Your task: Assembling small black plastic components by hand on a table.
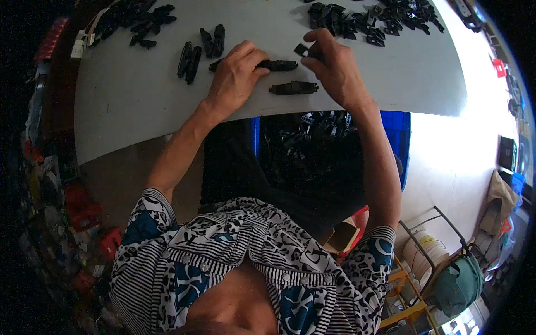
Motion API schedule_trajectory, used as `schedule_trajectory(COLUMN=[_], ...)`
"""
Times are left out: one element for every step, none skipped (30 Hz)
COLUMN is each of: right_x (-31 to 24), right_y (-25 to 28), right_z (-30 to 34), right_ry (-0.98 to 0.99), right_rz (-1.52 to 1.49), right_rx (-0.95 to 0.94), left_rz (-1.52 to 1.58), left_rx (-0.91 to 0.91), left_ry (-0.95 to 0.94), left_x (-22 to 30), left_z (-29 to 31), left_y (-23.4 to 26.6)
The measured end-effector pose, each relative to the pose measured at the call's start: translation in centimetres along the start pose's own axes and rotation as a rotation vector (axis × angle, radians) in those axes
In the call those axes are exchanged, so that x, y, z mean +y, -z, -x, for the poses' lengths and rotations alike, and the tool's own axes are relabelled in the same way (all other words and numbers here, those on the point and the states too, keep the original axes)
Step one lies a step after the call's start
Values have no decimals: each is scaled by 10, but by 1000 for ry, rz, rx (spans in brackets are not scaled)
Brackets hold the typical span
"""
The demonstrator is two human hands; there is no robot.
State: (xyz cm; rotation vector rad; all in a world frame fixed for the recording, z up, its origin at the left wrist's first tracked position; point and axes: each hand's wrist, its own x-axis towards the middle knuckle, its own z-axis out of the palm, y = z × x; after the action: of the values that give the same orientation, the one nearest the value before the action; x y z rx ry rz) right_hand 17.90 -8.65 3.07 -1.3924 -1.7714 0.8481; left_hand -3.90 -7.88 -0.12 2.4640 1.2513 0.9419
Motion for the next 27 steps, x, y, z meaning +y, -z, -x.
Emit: schedule_trajectory(right_x=[1, 1, 2, 3, 4, 5, 6, 7, 7, 7, 6, 6, 4, 3, 3, 5, 6, 8, 9, 12, 14, 14, 13, 12, 11, 9, 8], right_y=[-1, -2, -3, -4, -5, -6, -6, -7, -7, -8, -9, -10, -10, -9, -8, -9, -9, -9, -9, -9, -10, -9, -8, -7, -9, -11, -13], right_z=[0, 0, -1, -3, -4, -5, -5, -5, -5, -4, -4, -3, -3, -3, -3, -3, -4, -4, -4, -5, -7, -9, -12, -14, -15, -16, -18], right_ry=[65, 131, 130, 199, 267, 337, 337, 356, 374, 374, 400, 426, 427, 476, 524, 522, 470, 416, 413, 414, 419, 418, 438, 456, 456, 471, 489], right_rz=[62, 123, 123, 214, 306, 398, 400, 423, 444, 444, 470, 497, 497, 537, 575, 574, 533, 493, 492, 480, 466, 462, 442, 424, 422, 357, 292], right_rx=[-34, -67, -70, -94, -117, -140, -142, -146, -150, -154, -130, -106, -109, -84, -58, -62, -86, -108, -111, -118, -127, -130, -160, -191, -193, -235, -276], left_rz=[7, 14, 15, 13, 12, 13, 15, 17, 18, 16, 14, 15, 21, 27, 28, 28, 28, 31, 42, 54, 53, 64, 76, 76, 100, 123, 118], left_rx=[11, 22, 21, 26, 30, 32, 28, 24, 25, 29, 33, 35, 38, 42, 41, 38, 34, 32, 27, 21, 19, 24, 29, 28, 29, 32, 35], left_ry=[-21, -41, -39, -50, -62, -60, -59, -58, -55, -56, -57, -54, -60, -65, -62, -68, -74, -72, -85, -98, -94, -109, -124, -121, -130, -140, -139], left_x=[-1, -2, -2, -2, -2, -3, -3, -4, -5, -5, -5, -6, -7, -8, -8, -8, -8, -8, -9, -10, -10, -10, -10, -10, -11, -11, -10], left_z=[1, 2, 1, 1, 0, 0, 1, 1, 1, 2, 2, 2, 2, 2, 2, 1, 1, 0, -1, -2, -2, -3, -3, -4, -5, -6, -5], left_y=[-1, -1, -1, -1, -2, -2, -2, -3, -3, -3, -4, -5, -6, -7, -7, -7, -7, -7, -7, -7, -6, -5, -5, -6, -6, -6, -8])
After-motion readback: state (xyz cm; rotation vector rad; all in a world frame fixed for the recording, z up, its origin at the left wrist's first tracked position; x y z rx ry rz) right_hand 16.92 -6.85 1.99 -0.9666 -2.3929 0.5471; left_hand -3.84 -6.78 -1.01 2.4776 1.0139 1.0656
